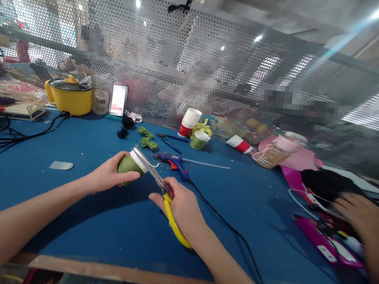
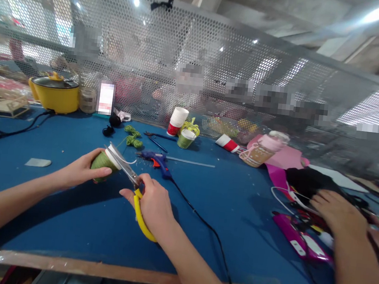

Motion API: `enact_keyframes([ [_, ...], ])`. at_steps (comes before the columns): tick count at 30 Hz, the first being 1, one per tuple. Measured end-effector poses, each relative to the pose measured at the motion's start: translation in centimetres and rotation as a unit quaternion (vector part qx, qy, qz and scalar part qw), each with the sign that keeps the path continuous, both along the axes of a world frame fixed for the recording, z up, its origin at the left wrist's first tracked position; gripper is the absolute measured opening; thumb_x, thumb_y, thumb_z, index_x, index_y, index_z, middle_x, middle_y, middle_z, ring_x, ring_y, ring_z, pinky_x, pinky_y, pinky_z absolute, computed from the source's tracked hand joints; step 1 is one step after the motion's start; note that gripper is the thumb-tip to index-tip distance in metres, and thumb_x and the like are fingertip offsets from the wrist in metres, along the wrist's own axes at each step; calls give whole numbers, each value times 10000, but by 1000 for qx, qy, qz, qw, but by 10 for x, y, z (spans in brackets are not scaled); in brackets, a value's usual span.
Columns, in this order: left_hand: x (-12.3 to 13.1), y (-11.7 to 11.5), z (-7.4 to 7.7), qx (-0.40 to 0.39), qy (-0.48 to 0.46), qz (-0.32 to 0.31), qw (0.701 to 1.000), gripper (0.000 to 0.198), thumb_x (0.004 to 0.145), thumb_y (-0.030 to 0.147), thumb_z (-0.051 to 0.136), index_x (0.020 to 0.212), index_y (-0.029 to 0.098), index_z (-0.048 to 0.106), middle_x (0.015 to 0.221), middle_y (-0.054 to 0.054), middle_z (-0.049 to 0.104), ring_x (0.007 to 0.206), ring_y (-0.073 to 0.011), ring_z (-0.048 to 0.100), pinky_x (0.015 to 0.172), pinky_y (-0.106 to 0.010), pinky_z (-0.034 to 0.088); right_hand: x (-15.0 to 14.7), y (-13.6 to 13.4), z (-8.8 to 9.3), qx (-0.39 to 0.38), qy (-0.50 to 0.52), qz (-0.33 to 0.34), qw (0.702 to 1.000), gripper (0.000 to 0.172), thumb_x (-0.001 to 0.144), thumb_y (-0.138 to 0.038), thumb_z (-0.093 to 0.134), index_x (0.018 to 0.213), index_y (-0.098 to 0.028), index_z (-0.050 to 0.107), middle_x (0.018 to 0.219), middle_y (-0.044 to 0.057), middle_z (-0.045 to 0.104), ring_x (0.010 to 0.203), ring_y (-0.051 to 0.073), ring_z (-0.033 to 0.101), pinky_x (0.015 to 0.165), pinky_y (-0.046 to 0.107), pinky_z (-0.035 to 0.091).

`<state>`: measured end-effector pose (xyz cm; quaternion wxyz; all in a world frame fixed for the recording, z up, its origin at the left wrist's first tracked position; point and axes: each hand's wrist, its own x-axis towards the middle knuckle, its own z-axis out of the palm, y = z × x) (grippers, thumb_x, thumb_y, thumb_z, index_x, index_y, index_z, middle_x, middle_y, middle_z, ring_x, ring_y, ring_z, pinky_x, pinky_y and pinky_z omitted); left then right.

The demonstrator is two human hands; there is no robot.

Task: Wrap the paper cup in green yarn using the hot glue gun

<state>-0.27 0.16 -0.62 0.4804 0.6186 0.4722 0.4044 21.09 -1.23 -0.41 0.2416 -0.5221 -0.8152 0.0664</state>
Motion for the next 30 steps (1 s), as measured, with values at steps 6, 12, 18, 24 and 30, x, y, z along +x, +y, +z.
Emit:
enact_keyframes([
  [6, -8, 2, 4, -96, -100, -63, 988, 532, 719, 483, 589, 1128, 186, 421, 893, -57, 563, 679, -161, 602, 545, -264, 486, 0, 1, 1, 0, 15, -1, 1000, 346, 701, -503, 583, 853, -198, 522, 688, 18, 585, 582, 149, 522, 541, 248, 374],
  [12, -2, -4, 6, -77, -63, -63, 993, 487, 711, 446, 612, 1067, 155, 450, 756, -27, 565, 619, -145, 586, 471, -221, 450, 0, 3, -1, -6, 44, 14, 999, 484, 580, -455, 704, 927, -188, 500, 832, 48, 585, 707, 174, 545, 634, 278, 419],
  [18, 2, -5, 5, -51, -32, -40, 997, 481, 711, 453, 602, 1060, 167, 437, 816, -36, 561, 639, -141, 583, 469, -219, 452, -1, 1, 1, -19, 35, 4, 999, 458, 613, -478, 672, 917, -181, 502, 809, 47, 586, 692, 175, 539, 611, 278, 408],
  [24, 1, -3, 4, -26, -17, -28, 999, 468, 709, 437, 611, 1048, 169, 430, 788, -17, 541, 650, -138, 561, 485, -226, 458, -1, 0, 1, -8, 5, 1, 1000, 382, 681, -506, 601, 877, -191, 511, 736, 28, 583, 626, 156, 521, 561, 256, 378],
  [30, 0, -2, 4, -17, -11, -20, 1000, 464, 709, 436, 611, 1040, 164, 432, 743, 0, 517, 638, -127, 531, 493, -227, 458, -2, -2, 1, -9, -4, -1, 1000, 359, 708, -514, 568, 859, -192, 516, 690, 21, 579, 586, 146, 514, 508, 237, 347],
])
